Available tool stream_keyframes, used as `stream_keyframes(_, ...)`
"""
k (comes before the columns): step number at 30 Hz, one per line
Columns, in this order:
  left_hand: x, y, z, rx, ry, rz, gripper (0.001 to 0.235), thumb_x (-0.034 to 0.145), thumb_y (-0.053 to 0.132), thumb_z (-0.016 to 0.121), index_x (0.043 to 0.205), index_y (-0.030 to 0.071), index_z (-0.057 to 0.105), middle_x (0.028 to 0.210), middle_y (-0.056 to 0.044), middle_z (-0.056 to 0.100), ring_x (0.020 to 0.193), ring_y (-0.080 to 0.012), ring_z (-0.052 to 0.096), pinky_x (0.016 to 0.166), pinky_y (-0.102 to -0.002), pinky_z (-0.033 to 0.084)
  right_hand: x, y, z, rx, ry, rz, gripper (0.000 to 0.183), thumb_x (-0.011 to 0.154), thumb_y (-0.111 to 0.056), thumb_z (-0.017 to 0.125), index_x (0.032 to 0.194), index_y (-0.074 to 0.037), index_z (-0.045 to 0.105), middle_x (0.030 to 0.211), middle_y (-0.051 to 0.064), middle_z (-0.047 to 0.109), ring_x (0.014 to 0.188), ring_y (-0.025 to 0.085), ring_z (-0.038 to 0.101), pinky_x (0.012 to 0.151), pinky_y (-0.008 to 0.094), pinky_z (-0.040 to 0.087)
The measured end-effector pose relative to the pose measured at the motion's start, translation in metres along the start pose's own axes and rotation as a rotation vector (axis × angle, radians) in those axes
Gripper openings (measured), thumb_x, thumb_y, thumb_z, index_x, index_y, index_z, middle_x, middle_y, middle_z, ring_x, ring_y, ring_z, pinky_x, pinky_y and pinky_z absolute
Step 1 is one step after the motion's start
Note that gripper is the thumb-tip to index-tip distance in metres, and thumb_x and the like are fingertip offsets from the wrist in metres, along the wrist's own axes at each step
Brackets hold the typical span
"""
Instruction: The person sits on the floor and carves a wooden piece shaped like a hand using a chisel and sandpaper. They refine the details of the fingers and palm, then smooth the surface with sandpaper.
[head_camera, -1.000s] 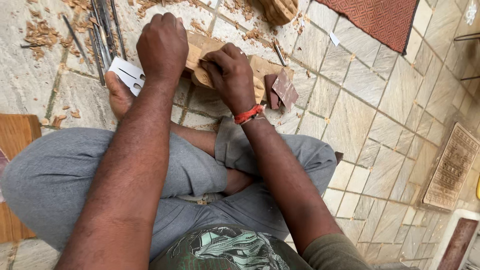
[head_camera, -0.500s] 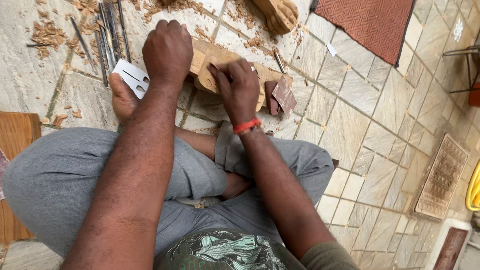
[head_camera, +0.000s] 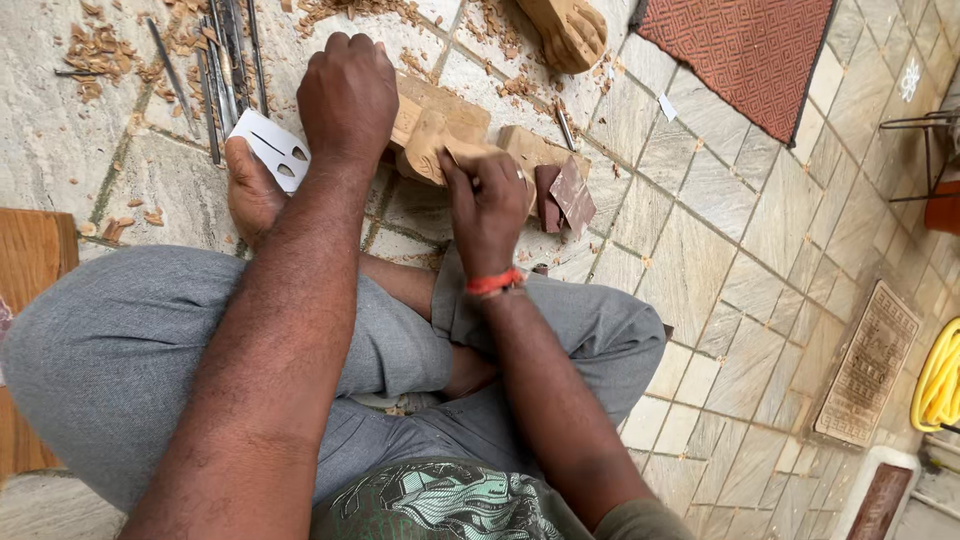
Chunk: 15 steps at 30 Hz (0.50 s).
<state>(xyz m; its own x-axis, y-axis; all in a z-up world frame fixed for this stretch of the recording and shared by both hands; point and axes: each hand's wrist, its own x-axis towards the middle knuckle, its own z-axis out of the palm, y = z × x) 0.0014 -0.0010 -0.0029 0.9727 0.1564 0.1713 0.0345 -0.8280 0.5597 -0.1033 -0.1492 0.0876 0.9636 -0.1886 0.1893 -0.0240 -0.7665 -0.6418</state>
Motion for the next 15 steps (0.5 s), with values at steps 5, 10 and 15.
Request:
stream_keyframes(5, -0.005, -0.002, 0.005, 0.037, 0.036, 0.056, 0.028, 0.110, 0.023, 0.060, 0.103, -0.001, 0.071, 0.100, -0.018, 0.070, 0.079, -0.0228, 0.070, 0.063, -0.036, 0.061, -0.019, -0.010, -0.015, -0.052, 0.099, -0.167, 0.019, 0.092, -0.022, 0.082, 0.086, -0.009, 0.070, 0.080, 0.002, 0.061, 0.073, 0.015, 0.057, 0.070, 0.036, 0.044)
stream_keyframes(10, -0.005, 0.002, -0.008, 0.036, 0.016, 0.053, 0.028, 0.110, 0.024, 0.060, 0.105, -0.002, 0.071, 0.095, -0.016, 0.069, 0.078, -0.0234, 0.070, 0.063, -0.037, 0.060, 0.033, -0.008, -0.005, -0.099, 0.050, -0.197, 0.025, 0.087, -0.021, 0.086, 0.076, -0.007, 0.068, 0.074, 0.002, 0.061, 0.067, 0.016, 0.055, 0.061, 0.035, 0.043)
stream_keyframes(15, -0.001, 0.004, -0.003, 0.084, 0.045, 0.060, 0.028, 0.108, 0.023, 0.060, 0.100, -0.001, 0.071, 0.097, -0.016, 0.070, 0.078, -0.0246, 0.070, 0.059, -0.037, 0.060, -0.012, -0.007, -0.025, 0.086, -0.037, -0.063, 0.017, 0.092, -0.017, 0.083, 0.088, -0.004, 0.072, 0.078, 0.005, 0.061, 0.068, 0.015, 0.057, 0.060, 0.031, 0.046)
